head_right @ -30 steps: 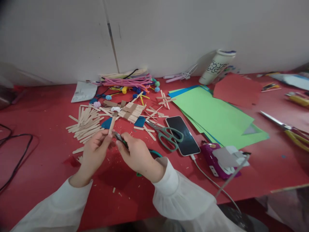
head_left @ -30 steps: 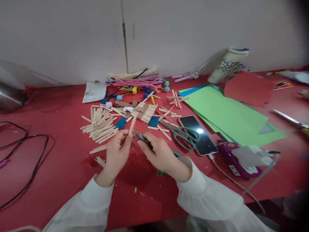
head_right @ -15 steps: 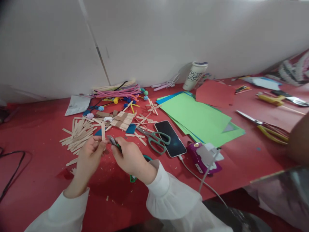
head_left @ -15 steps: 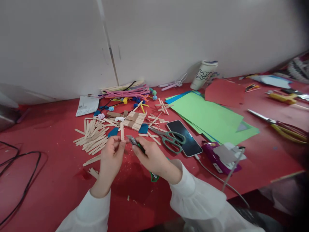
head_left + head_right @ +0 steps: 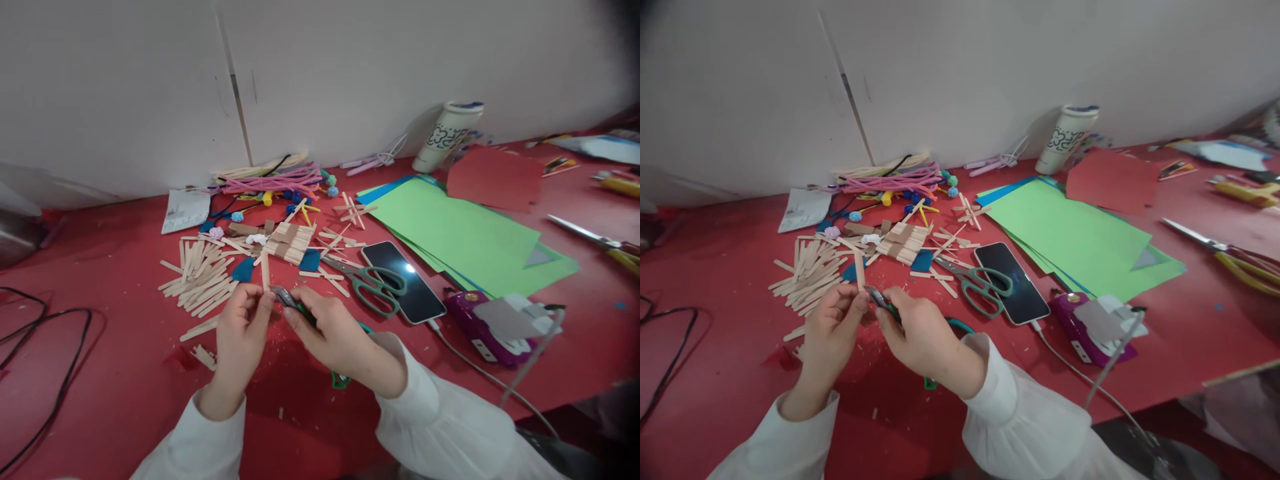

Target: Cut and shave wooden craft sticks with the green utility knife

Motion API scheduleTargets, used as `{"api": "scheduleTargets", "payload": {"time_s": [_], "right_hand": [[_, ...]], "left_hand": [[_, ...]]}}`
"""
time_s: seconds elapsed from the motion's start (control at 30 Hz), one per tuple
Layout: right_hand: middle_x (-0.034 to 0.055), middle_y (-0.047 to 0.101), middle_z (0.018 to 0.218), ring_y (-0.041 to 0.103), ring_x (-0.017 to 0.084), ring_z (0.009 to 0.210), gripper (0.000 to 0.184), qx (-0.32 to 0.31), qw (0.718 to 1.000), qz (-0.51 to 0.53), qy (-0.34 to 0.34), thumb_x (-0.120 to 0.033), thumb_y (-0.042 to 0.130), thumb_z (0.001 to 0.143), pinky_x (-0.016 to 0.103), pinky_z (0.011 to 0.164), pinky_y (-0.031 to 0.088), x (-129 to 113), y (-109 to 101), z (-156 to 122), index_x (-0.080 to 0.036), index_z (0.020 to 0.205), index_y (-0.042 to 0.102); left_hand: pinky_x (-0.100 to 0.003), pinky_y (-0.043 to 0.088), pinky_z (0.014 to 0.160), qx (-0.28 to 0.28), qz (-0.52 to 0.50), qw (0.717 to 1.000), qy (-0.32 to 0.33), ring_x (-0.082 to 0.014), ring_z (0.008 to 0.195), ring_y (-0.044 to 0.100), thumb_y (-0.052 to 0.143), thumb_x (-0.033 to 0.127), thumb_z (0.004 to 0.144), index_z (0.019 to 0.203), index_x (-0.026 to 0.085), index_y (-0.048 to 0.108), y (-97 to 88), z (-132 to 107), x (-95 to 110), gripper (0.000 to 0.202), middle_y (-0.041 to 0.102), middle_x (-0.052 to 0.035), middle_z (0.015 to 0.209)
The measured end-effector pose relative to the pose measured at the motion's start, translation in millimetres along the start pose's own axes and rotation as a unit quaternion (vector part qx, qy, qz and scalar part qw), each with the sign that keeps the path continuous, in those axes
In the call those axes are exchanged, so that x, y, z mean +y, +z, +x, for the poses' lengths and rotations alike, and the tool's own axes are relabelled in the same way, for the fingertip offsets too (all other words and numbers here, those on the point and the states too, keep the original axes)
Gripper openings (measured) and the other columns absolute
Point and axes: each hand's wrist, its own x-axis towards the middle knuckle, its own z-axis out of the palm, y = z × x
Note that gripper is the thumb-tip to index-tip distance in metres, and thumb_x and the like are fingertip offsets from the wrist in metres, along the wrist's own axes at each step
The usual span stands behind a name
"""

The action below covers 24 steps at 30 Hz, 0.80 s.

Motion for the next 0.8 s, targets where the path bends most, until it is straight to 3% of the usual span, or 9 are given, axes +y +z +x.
{"api": "scheduleTargets", "payload": {"time_s": [0.27,0.57,0.8], "right_hand": [[0.0004,0.051,0.065,0.043,0.013,0.052,0.009,0.007,1.000,-0.008,0.016,-0.025,0.039,0.087,0.025,0.052,0.034,-3.1,0.4,1.3,-0.019,0.084,0.045],[0.0047,0.059,0.069,0.052,0.016,0.056,0.012,0.003,0.999,-0.036,0.036,-0.023,0.039,0.087,0.027,0.054,0.036,-4.2,0.8,1.8,-0.017,0.091,0.049],[0.0018,0.054,0.064,0.046,0.014,0.051,0.010,-0.001,0.998,-0.045,0.052,-0.020,0.041,0.086,0.025,0.051,0.032,-5.4,-0.2,1.0,-0.017,0.088,0.050]], "left_hand": [[-0.020,0.050,0.056,0.010,0.000,1.000,0.023,-0.0105,0.059,0.062,0.056,0.037,0.083,0.085,0.018,0.055,5.8,-2.2,-0.6,0.019,0.064,0.0014,0.068],[-0.024,0.052,0.062,0.033,0.029,0.999,0.015,-0.0133,0.062,0.065,0.058,0.038,0.082,0.087,0.018,0.057,6.1,-2.6,-3.9,0.021,0.068,-0.0008,0.071],[-0.026,0.050,0.068,0.051,0.086,0.994,0.051,-0.0154,0.073,0.067,0.055,0.036,0.083,0.087,0.019,0.059,7.9,-3.9,-7.8,0.018,0.070,-0.0028,0.079]]}}
